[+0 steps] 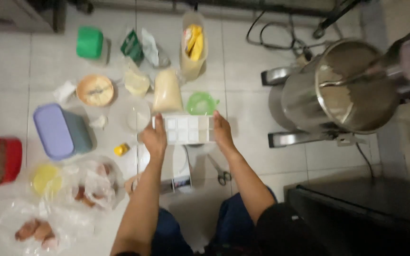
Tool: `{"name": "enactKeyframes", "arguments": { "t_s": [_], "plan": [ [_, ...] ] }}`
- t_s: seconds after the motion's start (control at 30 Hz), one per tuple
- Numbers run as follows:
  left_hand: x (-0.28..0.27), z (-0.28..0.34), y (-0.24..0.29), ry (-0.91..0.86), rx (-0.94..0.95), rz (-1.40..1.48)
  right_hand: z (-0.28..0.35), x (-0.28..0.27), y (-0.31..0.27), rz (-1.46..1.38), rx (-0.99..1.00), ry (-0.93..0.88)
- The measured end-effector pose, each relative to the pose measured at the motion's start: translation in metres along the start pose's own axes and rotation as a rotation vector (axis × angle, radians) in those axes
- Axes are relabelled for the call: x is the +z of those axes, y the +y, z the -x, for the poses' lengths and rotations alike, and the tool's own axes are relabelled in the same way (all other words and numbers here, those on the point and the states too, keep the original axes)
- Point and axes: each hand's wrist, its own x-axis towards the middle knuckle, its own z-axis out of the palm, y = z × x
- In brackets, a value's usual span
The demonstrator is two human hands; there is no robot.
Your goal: The person retrieves an ice tray from the refrigerator, empties the ice cubes into a bowl, and weighs the ice on a digital scale.
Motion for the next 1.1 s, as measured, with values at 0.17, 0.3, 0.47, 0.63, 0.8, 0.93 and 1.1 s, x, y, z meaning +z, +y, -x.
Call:
{"name": "enactKeyframes", "arguments": {
  "t_s": [0.17, 0.3, 0.47, 0.63, 0.8, 0.93, 1.1],
  "plan": [
    [0.012, 0.017, 0.023, 0.021, -0.014, 0.059, -0.008, -0.023, -0.008, 0.034, 0.083, 0.008],
    [-0.002, 0.027, 0.05, 0.017, -0.011, 0.095, -0.02, -0.021, -0.004, -0.016, 0.103, 0.017],
    [-0.002, 0.004, 0.031, -0.045, -0.079, 0.047, -0.006, -0.015, -0.006, 0.041, -0.058, 0.077],
    [-0.005, 0.0, 0.02, -0.084, -0.142, -0.006, -0.005, -0.004, 0.0, 0.061, -0.109, 0.089],
    [0.006, -0.001, 0.014, -0.024, -0.112, -0.085, -0.027, -0.003, 0.011, 0.08, 0.052, -0.016],
    [0.013, 0.003, 0.017, -0.017, -0.092, -0.1, -0.05, -0.006, 0.02, 0.117, 0.082, -0.049],
    [0.02, 0.003, 0.015, 0.011, -0.074, -0.087, -0.046, -0.009, 0.011, 0.119, 0.16, -0.048]
  ]
}}
